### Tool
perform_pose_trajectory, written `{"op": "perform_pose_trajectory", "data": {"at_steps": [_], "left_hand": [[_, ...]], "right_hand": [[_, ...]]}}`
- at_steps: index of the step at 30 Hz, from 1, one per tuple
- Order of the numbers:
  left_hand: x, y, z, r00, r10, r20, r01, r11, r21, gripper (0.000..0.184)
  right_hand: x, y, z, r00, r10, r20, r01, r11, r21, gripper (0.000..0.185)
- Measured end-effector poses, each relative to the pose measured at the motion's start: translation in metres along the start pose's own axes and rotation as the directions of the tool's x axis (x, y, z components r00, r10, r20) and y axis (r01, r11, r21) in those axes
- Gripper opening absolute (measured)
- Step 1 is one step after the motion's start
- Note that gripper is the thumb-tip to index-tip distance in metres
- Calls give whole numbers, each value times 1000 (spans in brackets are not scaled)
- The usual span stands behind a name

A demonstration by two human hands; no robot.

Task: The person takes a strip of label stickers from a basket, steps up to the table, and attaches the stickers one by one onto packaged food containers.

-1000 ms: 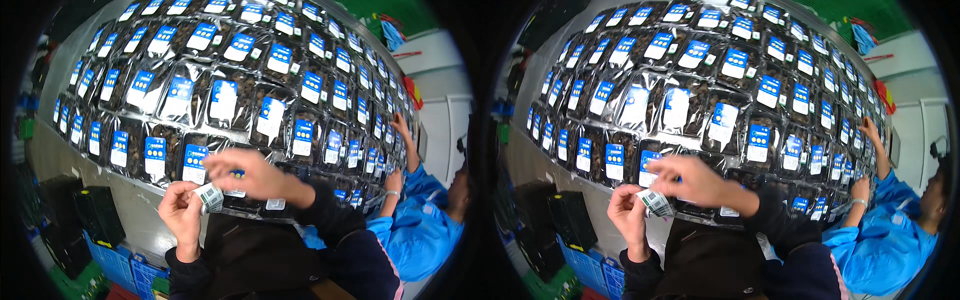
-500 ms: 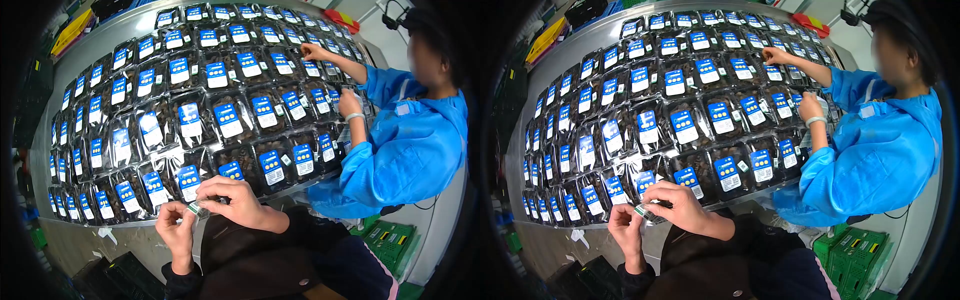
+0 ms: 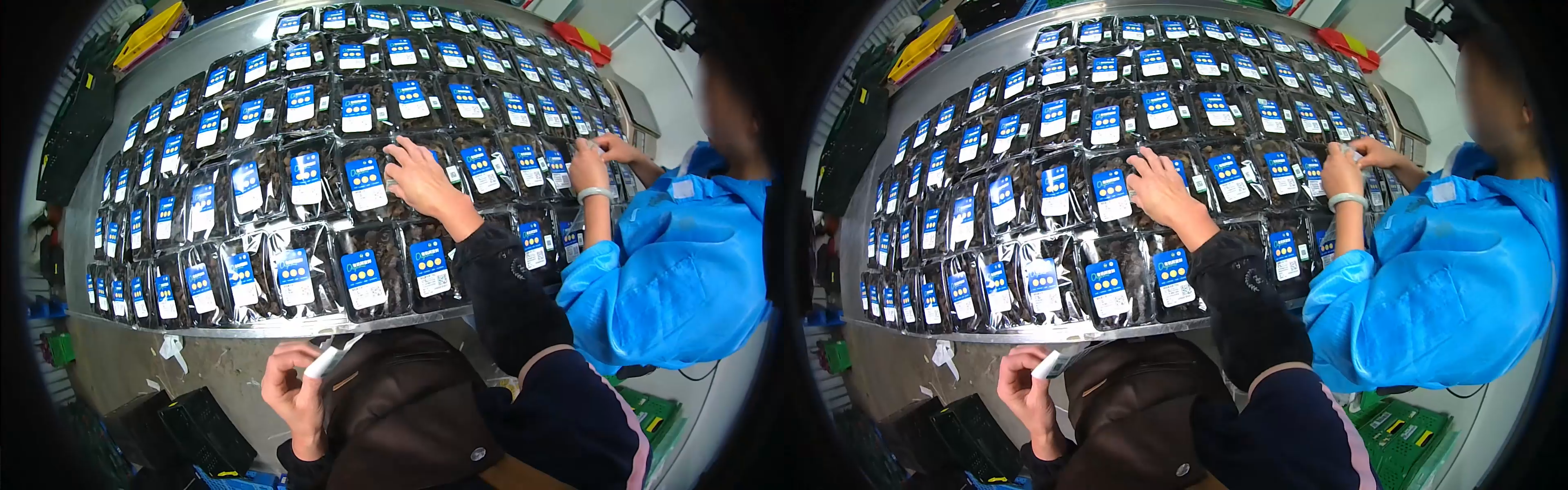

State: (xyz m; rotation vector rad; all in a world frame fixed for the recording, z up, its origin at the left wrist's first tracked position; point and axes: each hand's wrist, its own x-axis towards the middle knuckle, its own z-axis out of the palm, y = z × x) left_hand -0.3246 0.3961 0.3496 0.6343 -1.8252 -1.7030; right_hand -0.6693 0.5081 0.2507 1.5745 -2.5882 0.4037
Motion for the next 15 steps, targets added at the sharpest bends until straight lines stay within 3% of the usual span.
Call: {"op": "perform_pose_trajectory", "data": {"at_steps": [2,4,10,12,13,15], "left_hand": [[-5,9,0,1000,-3,11,3,1000,-16,16],[-8,13,2,999,-27,-24,25,996,-90,16],[4,9,-3,998,-67,9,68,991,-119,18],[11,5,-5,999,-30,46,36,991,-132,16],[14,6,-3,996,-91,24,93,988,-121,17],[21,-1,-6,990,-141,17,142,985,-96,23]], "right_hand": [[4,6,10,1000,-18,26,18,999,-26,24],[11,12,24,999,-22,46,30,982,-186,26],[2,3,27,994,102,31,-96,982,-161,35],[-5,-12,18,965,183,-188,-194,980,-40,47],[-8,-25,7,959,204,-197,-191,978,84,56],[-17,-63,-9,941,253,-224,-117,866,485,42]]}}
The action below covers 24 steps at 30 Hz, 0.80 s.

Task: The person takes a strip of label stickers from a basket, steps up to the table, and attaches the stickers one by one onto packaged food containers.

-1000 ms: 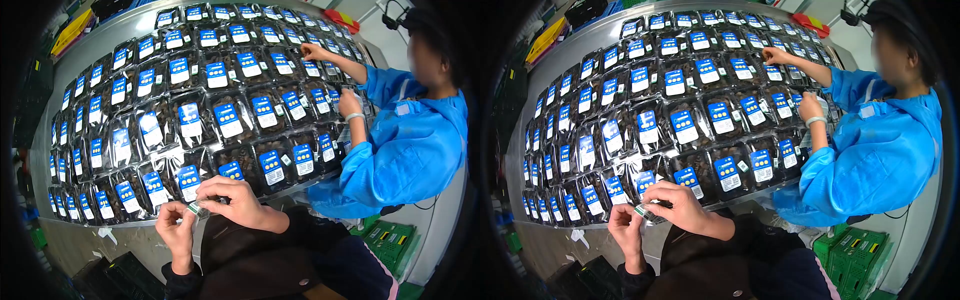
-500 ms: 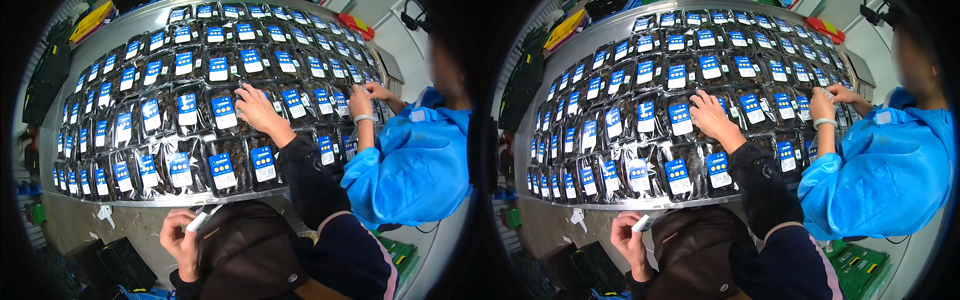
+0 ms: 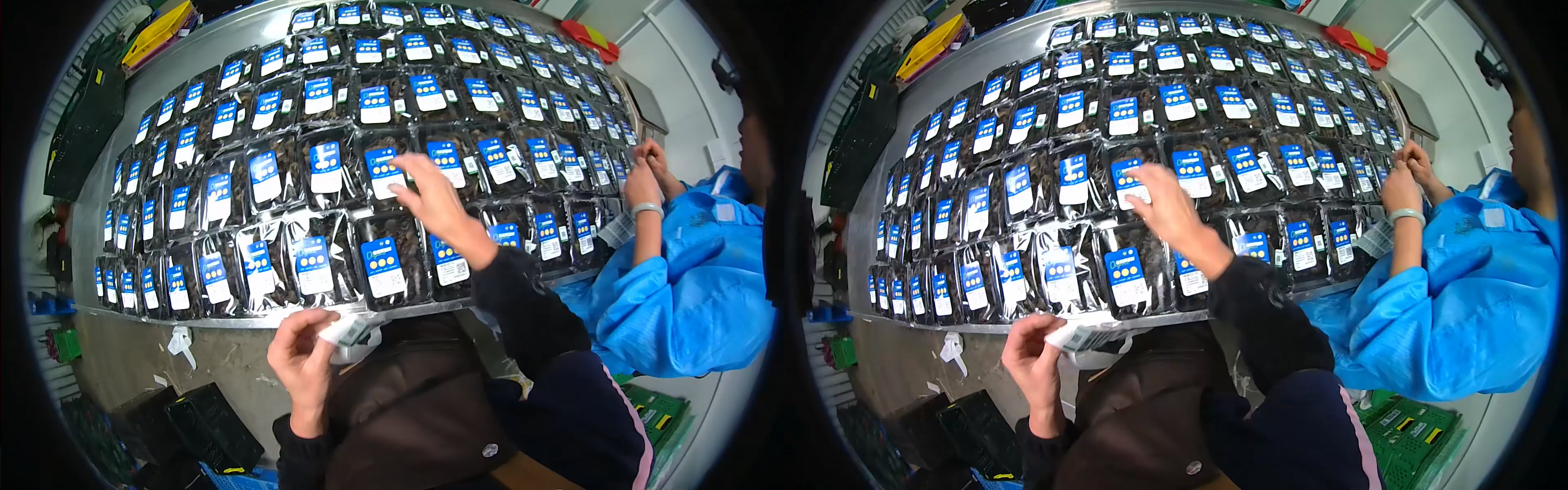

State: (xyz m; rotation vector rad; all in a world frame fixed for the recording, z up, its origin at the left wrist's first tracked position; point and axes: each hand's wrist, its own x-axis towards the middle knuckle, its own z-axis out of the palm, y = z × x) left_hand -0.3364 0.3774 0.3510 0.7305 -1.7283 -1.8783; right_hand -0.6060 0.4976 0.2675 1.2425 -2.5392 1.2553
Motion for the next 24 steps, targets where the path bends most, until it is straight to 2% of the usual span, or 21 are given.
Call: {"op": "perform_pose_trajectory", "data": {"at_steps": [1,2,3,4,5,9,11,13,15,16,17,18,20,23,24], "left_hand": [[6,-3,1,1000,24,5,-24,999,49,20],[8,-8,-2,1000,-10,24,9,998,55,18],[13,-14,-3,998,-35,45,33,998,54,17],[17,-18,0,999,21,47,-24,998,51,12],[19,-18,2,998,29,52,-31,998,46,12],[25,-20,6,1000,-2,13,2,1000,4,10],[23,-26,0,996,-91,5,91,996,-11,11],[21,-29,-2,996,-93,-2,93,996,-13,13],[17,-30,-7,984,-178,10,178,984,1,14],[15,-31,-10,983,-181,-14,181,983,-2,14],[11,-31,-12,982,-185,-23,185,983,-4,14],[8,-31,-14,983,-173,-53,173,985,-2,14],[0,-27,-20,985,-151,-88,153,988,21,14],[-8,-26,-25,978,-99,-185,104,994,18,15],[-9,-24,-27,975,-99,-200,99,995,-10,15]], "right_hand": [[-9,-39,-7,984,133,121,-157,964,217,38],[-18,-76,-14,889,258,377,-429,759,490,35],[-38,-85,-1,905,145,399,-399,613,682,31],[-48,-107,-4,837,152,526,-512,559,653,27],[-52,-126,-11,889,105,447,-381,711,591,28],[-60,-140,-11,912,139,386,-367,697,616,24],[-59,-139,-10,907,175,383,-393,679,620,21],[-55,-134,-7,931,125,343,-314,754,577,15],[-40,-117,1,984,-27,178,-82,813,577,14],[-23,-108,-2,982,44,185,-146,797,586,12],[1,-89,0,963,109,248,-224,832,507,12],[21,-63,6,993,-79,93,59,978,200,14],[51,-19,24,955,-231,184,249,965,-82,16],[77,11,45,877,-306,371,410,879,-244,17],[81,19,54,874,-311,373,414,878,-238,17]]}}
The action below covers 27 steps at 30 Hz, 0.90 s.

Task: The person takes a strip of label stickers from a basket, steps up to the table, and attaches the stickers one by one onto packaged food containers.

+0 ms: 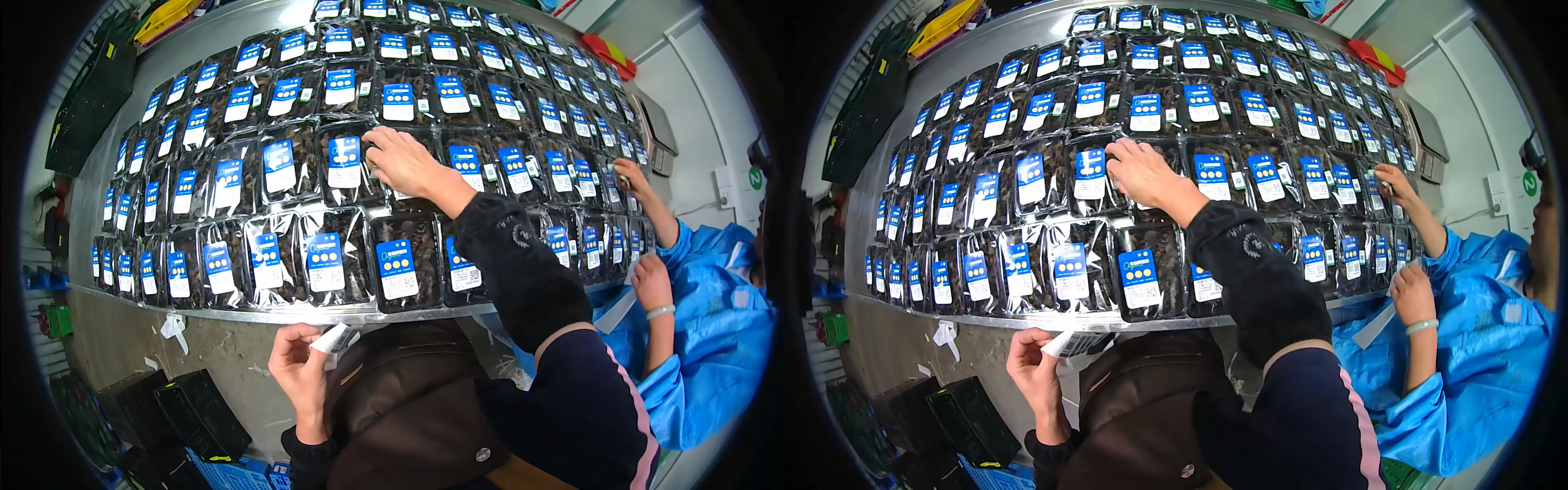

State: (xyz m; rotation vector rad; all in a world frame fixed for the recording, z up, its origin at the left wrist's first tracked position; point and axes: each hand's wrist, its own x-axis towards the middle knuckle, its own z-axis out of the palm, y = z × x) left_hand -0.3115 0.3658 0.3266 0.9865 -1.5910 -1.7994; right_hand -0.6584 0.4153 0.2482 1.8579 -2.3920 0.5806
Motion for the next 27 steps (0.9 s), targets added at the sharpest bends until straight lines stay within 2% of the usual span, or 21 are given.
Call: {"op": "perform_pose_trajectory", "data": {"at_steps": [3,7,9,11,13,15,17,19,21,22,23,24,25,26,27], "left_hand": [[-3,-1,-11,999,-26,20,26,999,32,11],[0,-3,-11,1000,0,7,0,1000,27,14],[7,-6,-9,985,144,91,-146,989,18,12],[10,-4,-6,992,86,96,-84,996,-19,12],[11,-1,-3,994,26,103,-21,999,-50,12],[15,3,1,984,11,179,-2,999,-46,11],[16,6,5,990,5,143,4,998,-59,13],[19,13,2,988,32,153,-31,999,-11,19],[25,9,-6,990,53,130,-51,998,-24,19],[30,6,-14,990,52,131,-52,999,-2,18],[31,4,-20,991,48,125,-51,998,21,16],[35,6,-20,995,64,78,-68,996,50,12],[39,7,-21,997,58,48,-59,998,10,11],[42,8,-22,998,56,42,-56,998,-7,10],[44,8,-25,998,53,38,-52,998,-23,8]], "right_hand": [[6,10,25,998,-27,52,32,995,-97,20],[0,3,31,999,4,-32,-7,995,-99,31],[-5,-8,23,975,99,-197,-108,993,-37,42],[-10,-24,16,971,187,-149,-174,980,95,51],[-11,-38,27,969,116,-216,-121,993,-10,55],[-8,-40,42,979,110,-170,-115,993,-22,57],[-5,-37,61,984,179,21,-175,977,-123,58],[1,-51,47,982,189,-7,-188,972,-139,57],[1,-87,14,952,243,-184,-238,970,50,57],[-3,-108,-11,943,330,-42,-301,900,315,54],[-12,-129,-21,942,332,47,-312,816,487,49],[-21,-150,-24,942,296,159,-320,643,696,45],[-29,-168,-34,910,189,370,-415,424,805,41],[-38,-184,-36,890,114,442,-456,192,869,38],[-36,-196,-51,889,80,450,-456,215,863,34]]}}
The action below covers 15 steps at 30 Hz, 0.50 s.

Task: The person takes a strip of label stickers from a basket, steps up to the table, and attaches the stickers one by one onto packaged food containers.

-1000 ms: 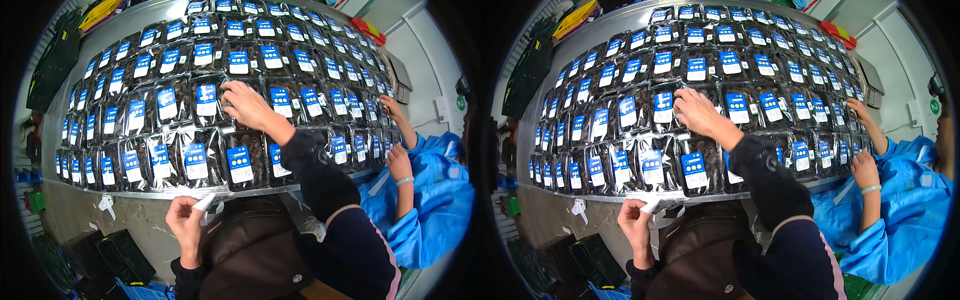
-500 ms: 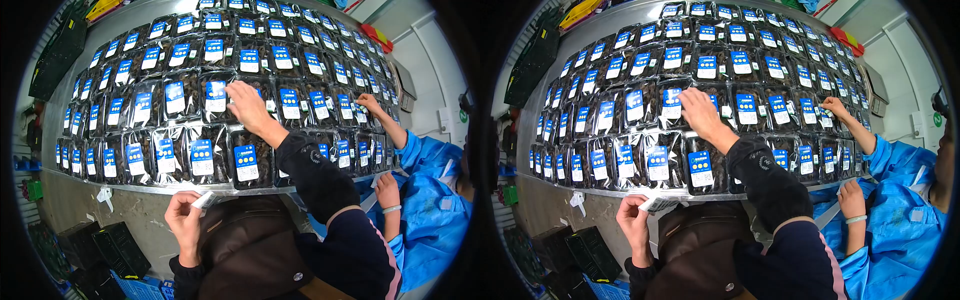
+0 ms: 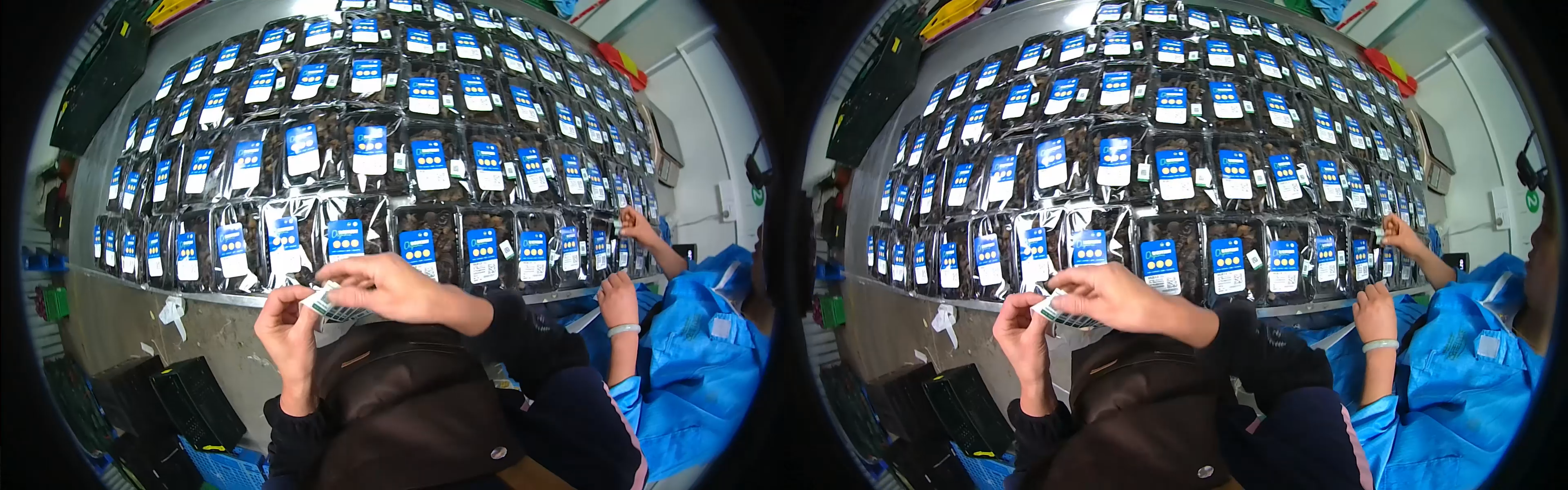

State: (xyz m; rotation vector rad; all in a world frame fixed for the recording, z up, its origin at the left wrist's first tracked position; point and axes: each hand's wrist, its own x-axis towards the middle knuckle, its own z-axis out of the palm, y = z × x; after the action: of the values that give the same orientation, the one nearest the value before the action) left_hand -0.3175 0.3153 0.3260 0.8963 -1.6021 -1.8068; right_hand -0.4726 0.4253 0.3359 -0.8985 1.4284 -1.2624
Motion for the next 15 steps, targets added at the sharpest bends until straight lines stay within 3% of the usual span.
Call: {"op": "perform_pose_trajectory", "data": {"at_steps": [4,6,8,9,10,11,12,15], "left_hand": [[5,-3,-13,997,-77,8,78,997,-21,11],[5,-13,-22,995,-95,12,95,995,-14,17],[5,-15,-26,994,-114,-4,114,994,1,19],[3,-15,-29,991,-134,-5,134,991,-8,18],[1,-14,-31,988,-155,-6,154,988,-17,17],[-3,-10,-31,982,-190,-15,190,982,-25,15],[-6,-11,-33,982,-189,-16,189,982,-26,15],[-13,-16,-44,990,-136,-20,137,990,31,15]], "right_hand": [[3,-5,17,993,-52,-107,47,998,-50,25],[10,-1,19,924,-325,-203,270,927,-259,18],[23,-4,11,897,-406,-177,328,877,-351,12],[39,-1,-3,843,-476,-252,360,845,-395,9],[59,-1,-25,830,-462,-312,269,822,-503,9],[82,5,-52,825,-489,-284,181,704,-687,13],[104,17,-76,804,-559,-205,109,476,-872,17],[155,42,-112,812,-581,-63,95,236,-967,21]]}}
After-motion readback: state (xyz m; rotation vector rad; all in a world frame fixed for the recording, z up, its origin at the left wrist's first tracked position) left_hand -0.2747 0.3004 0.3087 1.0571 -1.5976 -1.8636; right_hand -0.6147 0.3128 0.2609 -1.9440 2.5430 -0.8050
